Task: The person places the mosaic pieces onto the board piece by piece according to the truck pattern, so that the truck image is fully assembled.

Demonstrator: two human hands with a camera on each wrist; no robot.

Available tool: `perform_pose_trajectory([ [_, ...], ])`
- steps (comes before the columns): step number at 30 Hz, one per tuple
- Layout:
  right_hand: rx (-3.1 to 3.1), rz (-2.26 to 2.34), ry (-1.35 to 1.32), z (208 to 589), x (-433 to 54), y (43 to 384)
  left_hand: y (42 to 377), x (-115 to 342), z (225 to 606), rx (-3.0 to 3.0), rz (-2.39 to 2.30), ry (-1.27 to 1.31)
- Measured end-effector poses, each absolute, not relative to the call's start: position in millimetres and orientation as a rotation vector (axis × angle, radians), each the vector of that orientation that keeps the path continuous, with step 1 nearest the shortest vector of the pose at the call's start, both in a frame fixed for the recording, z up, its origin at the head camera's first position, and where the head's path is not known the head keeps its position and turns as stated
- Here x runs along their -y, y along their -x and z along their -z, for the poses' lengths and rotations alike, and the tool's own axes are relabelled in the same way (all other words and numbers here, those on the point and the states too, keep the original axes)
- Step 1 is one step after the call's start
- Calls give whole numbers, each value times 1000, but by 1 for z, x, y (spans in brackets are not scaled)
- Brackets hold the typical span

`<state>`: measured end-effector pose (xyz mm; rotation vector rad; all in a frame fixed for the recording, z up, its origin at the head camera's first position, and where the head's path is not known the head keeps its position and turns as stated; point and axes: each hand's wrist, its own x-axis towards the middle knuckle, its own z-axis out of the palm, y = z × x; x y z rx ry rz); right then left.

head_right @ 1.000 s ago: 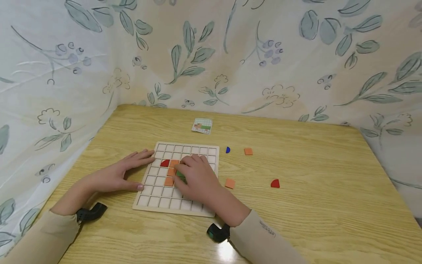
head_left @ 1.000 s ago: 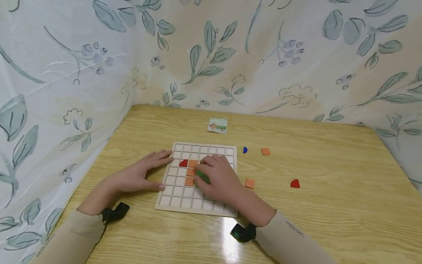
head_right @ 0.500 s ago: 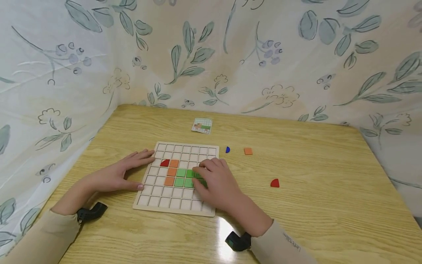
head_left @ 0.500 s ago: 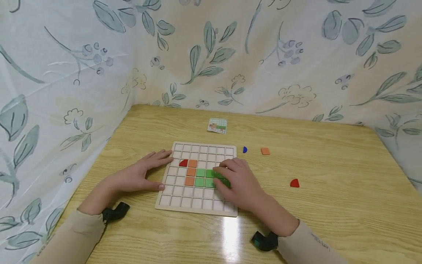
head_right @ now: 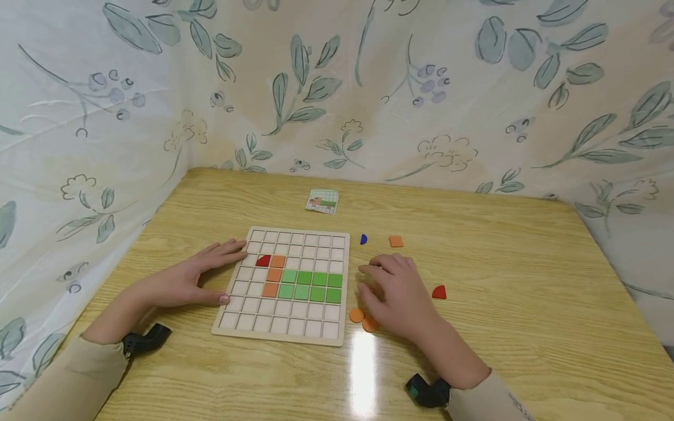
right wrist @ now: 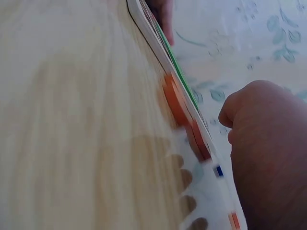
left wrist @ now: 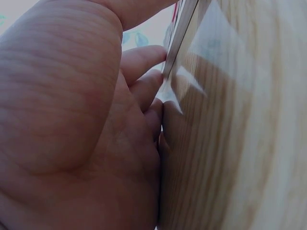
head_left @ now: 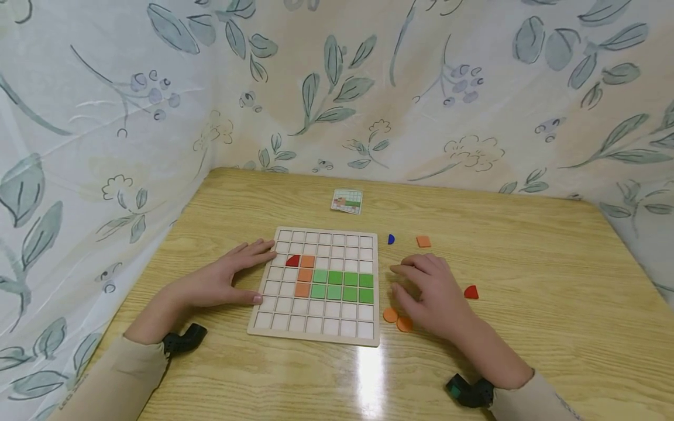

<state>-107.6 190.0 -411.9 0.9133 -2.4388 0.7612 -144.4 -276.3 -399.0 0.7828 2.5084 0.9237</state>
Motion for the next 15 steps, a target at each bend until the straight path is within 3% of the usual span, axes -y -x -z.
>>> perform_pose_trajectory([
  [15, 2474, -714, -827, 413, -270, 103, 145, 277, 400, -2501, -930, -779],
])
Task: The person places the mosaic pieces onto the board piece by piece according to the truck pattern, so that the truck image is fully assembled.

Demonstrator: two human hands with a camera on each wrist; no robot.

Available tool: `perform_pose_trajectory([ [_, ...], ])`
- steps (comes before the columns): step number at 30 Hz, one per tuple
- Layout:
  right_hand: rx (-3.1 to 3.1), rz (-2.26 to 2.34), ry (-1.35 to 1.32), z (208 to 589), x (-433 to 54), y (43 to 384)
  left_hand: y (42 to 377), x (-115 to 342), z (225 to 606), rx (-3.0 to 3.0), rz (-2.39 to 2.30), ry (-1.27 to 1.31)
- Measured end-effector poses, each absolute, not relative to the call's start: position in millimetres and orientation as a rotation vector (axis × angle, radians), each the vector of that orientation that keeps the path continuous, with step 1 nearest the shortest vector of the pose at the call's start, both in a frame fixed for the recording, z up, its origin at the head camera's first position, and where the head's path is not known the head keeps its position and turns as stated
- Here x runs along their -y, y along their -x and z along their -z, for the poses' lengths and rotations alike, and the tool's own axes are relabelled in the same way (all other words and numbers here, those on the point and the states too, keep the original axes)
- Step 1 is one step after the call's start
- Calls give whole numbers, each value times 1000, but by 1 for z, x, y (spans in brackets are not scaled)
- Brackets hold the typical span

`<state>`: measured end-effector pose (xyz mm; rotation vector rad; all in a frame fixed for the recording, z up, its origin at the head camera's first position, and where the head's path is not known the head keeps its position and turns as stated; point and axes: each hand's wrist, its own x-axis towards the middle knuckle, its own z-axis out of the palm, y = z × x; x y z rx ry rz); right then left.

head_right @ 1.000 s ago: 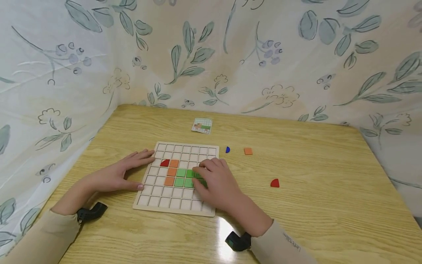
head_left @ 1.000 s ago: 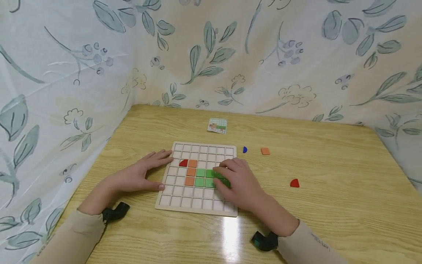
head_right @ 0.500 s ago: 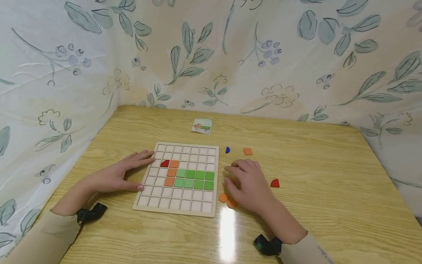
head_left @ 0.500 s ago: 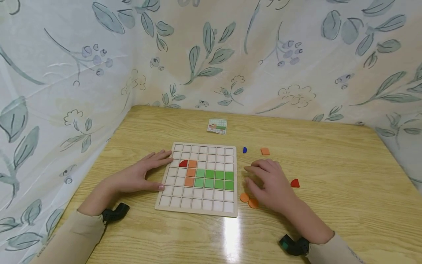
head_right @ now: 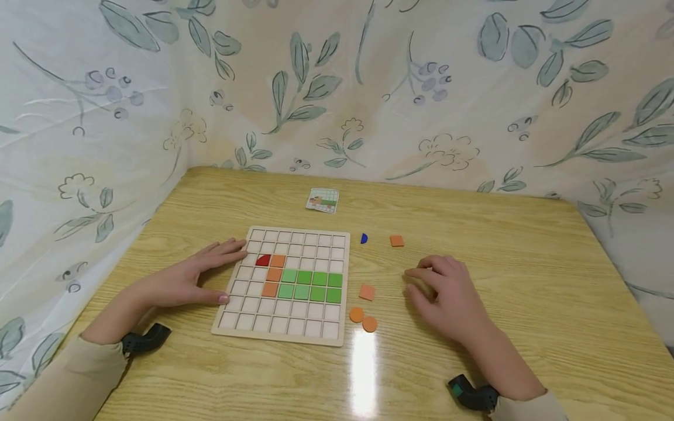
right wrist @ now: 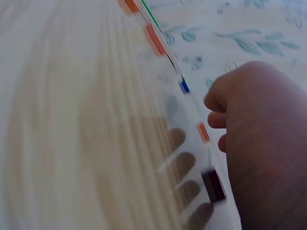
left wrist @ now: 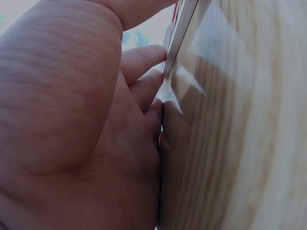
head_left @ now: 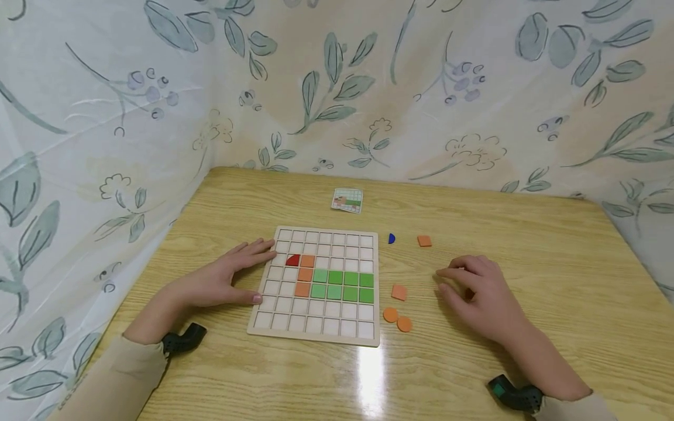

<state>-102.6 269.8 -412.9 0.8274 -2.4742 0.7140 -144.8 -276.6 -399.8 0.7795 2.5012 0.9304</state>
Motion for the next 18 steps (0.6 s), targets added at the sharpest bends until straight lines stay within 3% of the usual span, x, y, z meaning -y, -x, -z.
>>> perform_pose_trajectory([
  [18, 2622, -734, -770, 420, -323, 88, 145, 276, 401, -2508, -929, -766],
])
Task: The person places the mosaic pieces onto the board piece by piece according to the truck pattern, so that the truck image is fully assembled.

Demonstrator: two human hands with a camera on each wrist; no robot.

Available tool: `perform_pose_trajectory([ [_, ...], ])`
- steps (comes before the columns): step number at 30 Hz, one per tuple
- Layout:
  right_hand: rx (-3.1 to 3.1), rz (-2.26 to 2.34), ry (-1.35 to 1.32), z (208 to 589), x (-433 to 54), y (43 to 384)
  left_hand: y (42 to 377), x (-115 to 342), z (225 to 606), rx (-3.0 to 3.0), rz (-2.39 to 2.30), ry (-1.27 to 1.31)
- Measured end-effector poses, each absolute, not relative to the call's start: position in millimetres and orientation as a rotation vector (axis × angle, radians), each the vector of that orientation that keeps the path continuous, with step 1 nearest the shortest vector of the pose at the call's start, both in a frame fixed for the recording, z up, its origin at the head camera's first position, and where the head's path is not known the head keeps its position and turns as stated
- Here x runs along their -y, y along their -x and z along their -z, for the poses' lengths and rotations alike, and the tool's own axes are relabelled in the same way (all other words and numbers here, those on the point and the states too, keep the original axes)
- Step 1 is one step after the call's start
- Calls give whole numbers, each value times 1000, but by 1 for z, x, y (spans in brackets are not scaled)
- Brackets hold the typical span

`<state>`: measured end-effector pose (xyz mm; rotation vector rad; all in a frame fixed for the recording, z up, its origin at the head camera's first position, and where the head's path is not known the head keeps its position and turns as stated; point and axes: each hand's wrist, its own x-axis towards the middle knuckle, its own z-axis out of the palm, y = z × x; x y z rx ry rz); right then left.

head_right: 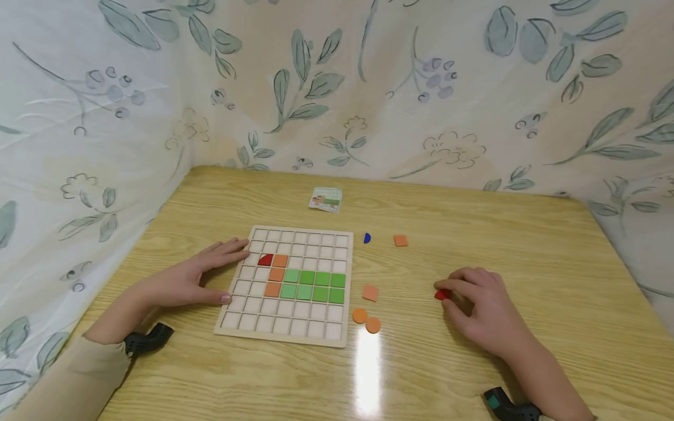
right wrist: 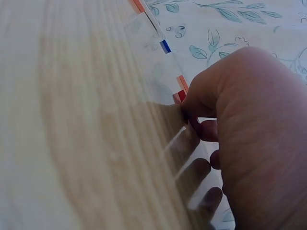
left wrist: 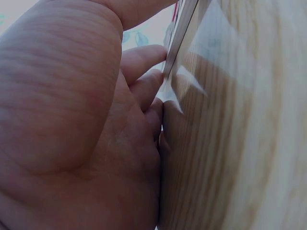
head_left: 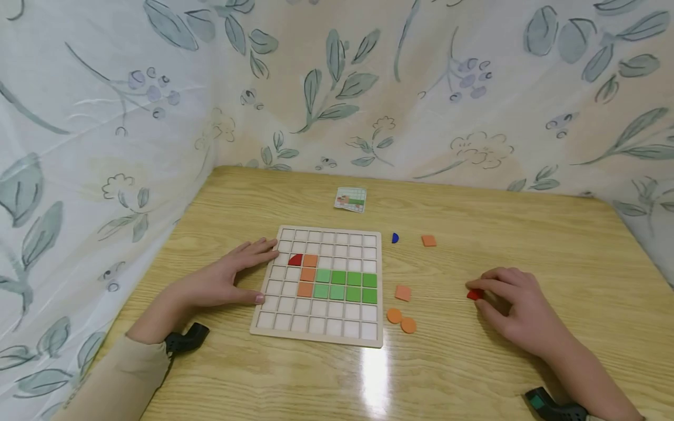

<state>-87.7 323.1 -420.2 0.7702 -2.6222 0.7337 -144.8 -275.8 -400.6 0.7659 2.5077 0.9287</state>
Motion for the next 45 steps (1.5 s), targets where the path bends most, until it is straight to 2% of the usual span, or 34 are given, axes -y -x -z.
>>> perform_pose_trajectory([
  [34, 2532, -807, -832, 421, -298, 95, 146, 275, 399, -2499, -919, -766],
  [45, 2470, -855, -934, 419, -255, 106, 147, 275, 400, -2509, -909, -768],
])
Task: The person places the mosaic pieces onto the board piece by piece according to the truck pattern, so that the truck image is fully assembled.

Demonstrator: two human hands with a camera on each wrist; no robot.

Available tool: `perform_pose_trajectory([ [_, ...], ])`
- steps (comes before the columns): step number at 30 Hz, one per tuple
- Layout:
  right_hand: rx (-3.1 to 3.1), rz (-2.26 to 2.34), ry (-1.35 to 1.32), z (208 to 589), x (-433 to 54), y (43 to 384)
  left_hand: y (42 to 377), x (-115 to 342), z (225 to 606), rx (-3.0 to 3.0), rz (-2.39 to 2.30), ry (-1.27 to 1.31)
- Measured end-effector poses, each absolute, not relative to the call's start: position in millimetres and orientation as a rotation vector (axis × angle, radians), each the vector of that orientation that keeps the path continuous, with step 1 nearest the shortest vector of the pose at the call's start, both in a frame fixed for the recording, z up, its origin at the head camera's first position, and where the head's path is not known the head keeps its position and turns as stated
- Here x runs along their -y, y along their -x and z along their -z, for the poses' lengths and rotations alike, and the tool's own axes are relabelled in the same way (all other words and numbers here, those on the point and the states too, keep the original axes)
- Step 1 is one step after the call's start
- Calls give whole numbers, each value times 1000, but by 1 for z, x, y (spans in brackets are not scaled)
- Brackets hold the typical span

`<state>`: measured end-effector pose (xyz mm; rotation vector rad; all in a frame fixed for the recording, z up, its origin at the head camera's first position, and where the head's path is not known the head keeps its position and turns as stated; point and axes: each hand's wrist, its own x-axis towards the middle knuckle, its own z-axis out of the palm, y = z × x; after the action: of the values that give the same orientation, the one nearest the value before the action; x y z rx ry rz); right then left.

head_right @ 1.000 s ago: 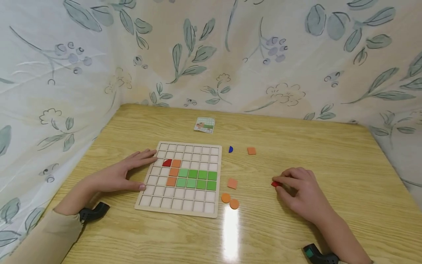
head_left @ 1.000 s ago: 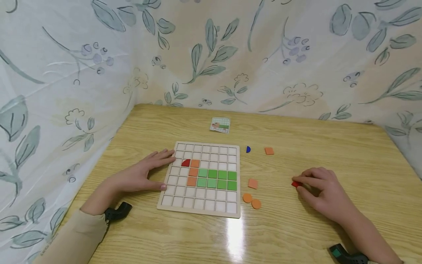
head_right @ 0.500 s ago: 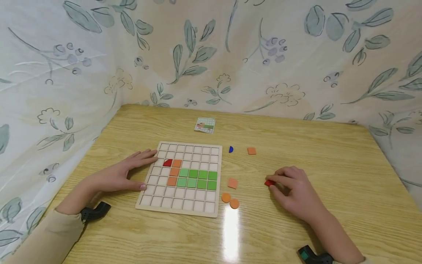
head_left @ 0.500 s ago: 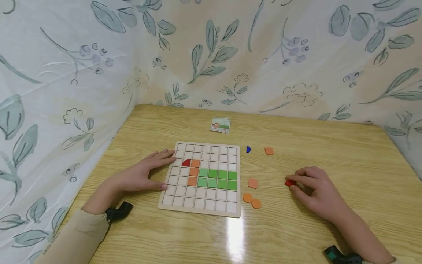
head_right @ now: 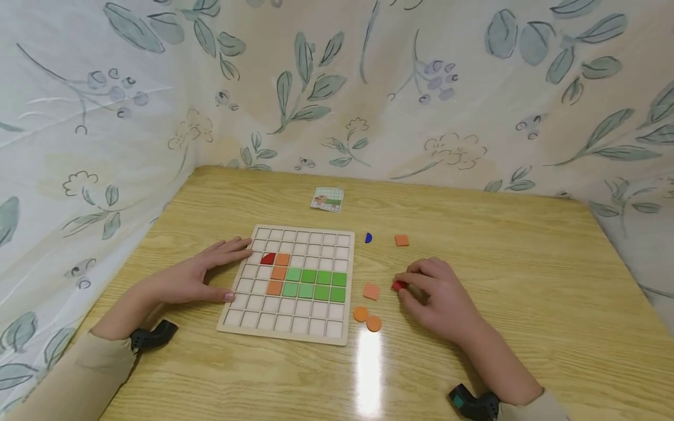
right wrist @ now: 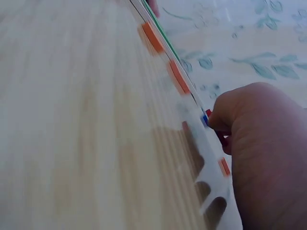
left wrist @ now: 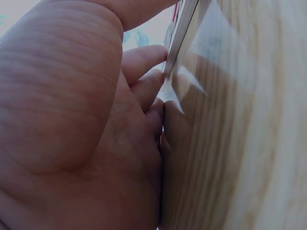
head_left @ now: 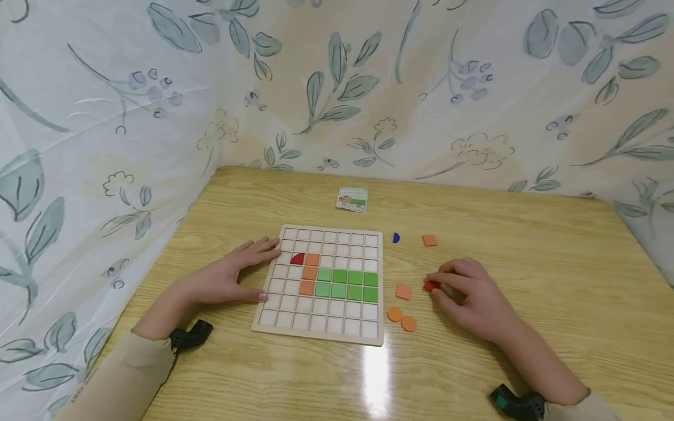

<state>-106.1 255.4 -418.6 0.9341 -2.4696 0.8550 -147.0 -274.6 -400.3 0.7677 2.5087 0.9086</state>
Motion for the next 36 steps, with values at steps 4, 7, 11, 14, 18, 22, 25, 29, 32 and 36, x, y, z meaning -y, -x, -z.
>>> perform_pose_trajectory([
  [4, 2450, -882, -951, 418, -232, 109, 146, 275, 401, -2507, -909, -768],
  [7, 2411, -903, -1002, 417, -213, 113, 146, 275, 401, -2505, -914, -767],
  [11, 2352, -926, -1085, 417, -190, 120, 145, 275, 401, -2508, -919, -762],
  [14, 2336, -918, -1126, 417, -174, 124, 144, 275, 401, -2509, -921, -754],
  [18, 2355, -905, -1161, 418, -154, 128, 141, 277, 403, -2504, -924, -741],
  [22, 2370, -906, -1180, 416, -135, 129, 140, 277, 404, -2501, -936, -746],
  [25, 2362, -921, -1198, 412, -120, 130, 140, 277, 403, -2504, -937, -750],
  [29, 2369, -928, -1221, 410, -102, 133, 141, 275, 401, -2506, -937, -755],
  [32, 2379, -907, -1241, 408, -91, 134, 143, 274, 401, -2507, -940, -762],
  [36, 2390, -880, -1261, 403, -77, 134, 144, 273, 402, -2506, -939, -768],
])
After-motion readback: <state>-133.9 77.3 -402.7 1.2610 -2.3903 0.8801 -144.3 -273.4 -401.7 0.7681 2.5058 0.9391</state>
